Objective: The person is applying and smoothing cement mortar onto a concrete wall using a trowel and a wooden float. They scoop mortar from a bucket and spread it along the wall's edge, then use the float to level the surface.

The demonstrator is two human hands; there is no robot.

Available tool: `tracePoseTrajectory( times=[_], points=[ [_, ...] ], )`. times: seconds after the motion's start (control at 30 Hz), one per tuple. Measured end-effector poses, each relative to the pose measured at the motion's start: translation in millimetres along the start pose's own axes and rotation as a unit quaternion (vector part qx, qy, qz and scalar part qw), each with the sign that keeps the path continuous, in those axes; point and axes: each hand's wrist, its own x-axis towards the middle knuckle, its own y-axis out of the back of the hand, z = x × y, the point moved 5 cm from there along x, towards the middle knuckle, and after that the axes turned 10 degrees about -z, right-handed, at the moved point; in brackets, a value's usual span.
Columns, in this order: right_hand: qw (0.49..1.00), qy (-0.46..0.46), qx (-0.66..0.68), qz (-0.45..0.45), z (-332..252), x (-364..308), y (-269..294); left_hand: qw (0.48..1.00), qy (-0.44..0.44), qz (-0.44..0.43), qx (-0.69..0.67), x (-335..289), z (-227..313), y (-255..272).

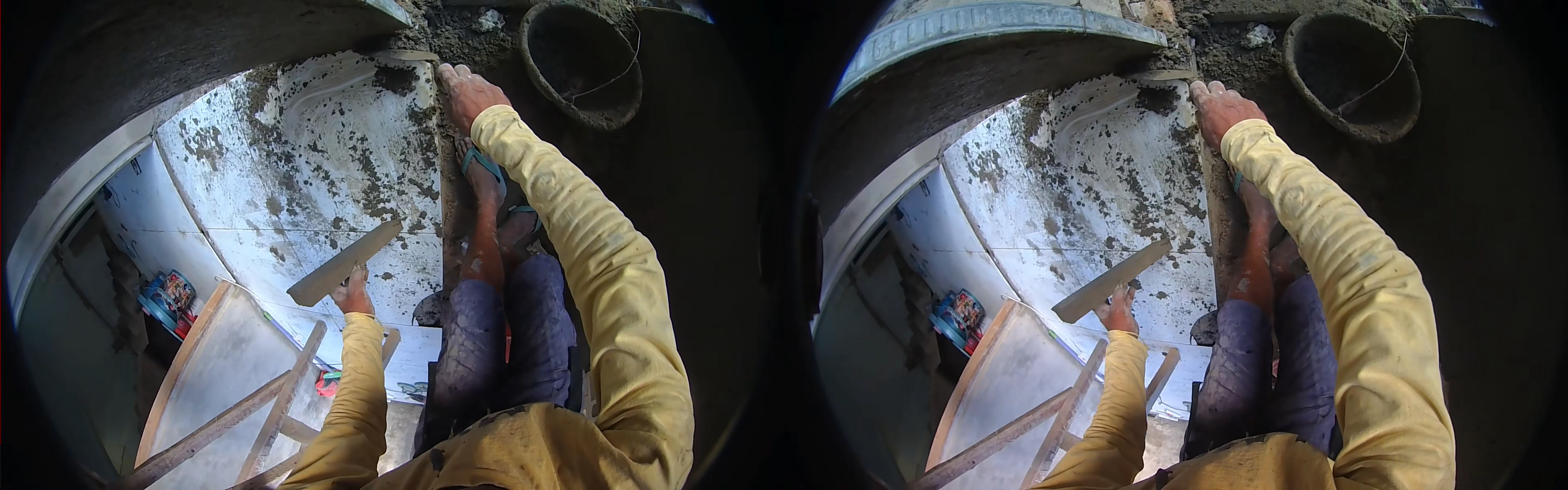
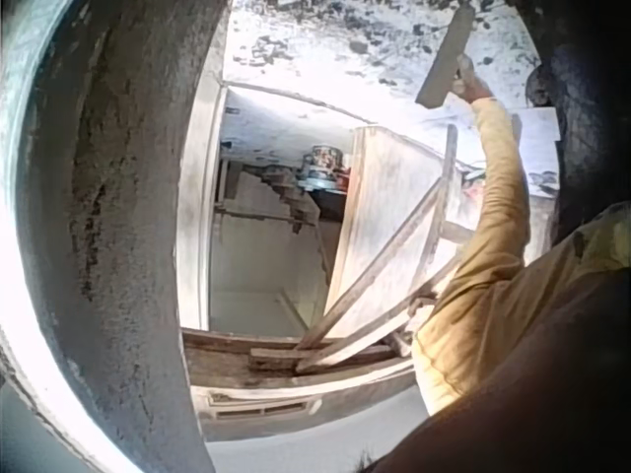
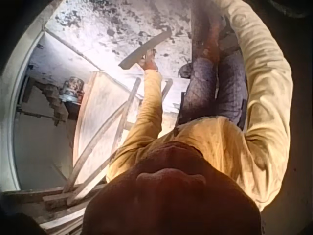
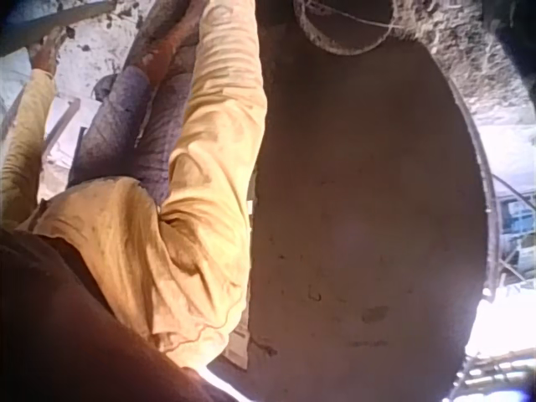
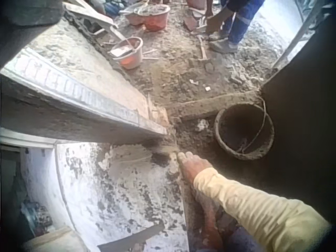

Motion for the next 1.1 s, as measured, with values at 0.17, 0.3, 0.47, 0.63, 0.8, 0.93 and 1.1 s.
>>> tracePoseTrajectory(
  times=[0.17,0.3,0.47,0.63,0.8,0.93,1.1],
  points=[
    [1.0,0.006,0.007,0.023,2.2,-1.9,4.7,1.0,-0.006,0.006,-0.019,-4.2,-6.8,4.3],
    [0.999,0.022,-0.003,0.028,4.4,2.1,12.7,0.999,0.013,0.02,-0.03,-8.9,-5.1,3.1],
    [0.998,0.051,-0.016,0.041,1.8,5.6,30.8,0.999,0.018,0.026,-0.025,-9.6,-7.2,6.2],
    [0.985,0.124,-0.011,0.116,6.3,3.8,39.3,0.999,0.031,0.02,-0.019,-6.0,-9.9,8.4],
    [0.986,0.134,0.026,0.097,-6.0,-6.9,36.0,0.998,0.022,0.053,-0.04,-9.9,-3.3,5.2],
    [0.995,0.081,-0.005,0.06,-0.5,11.3,6.7,0.999,0.029,0.027,-0.015,-6.8,-5.7,6.2],
    [0.997,0.053,-0.014,0.046,-8.8,27.6,2.1,1.0,0.022,0.014,-0.007,-4.5,-3.5,2.2]
  ],
)
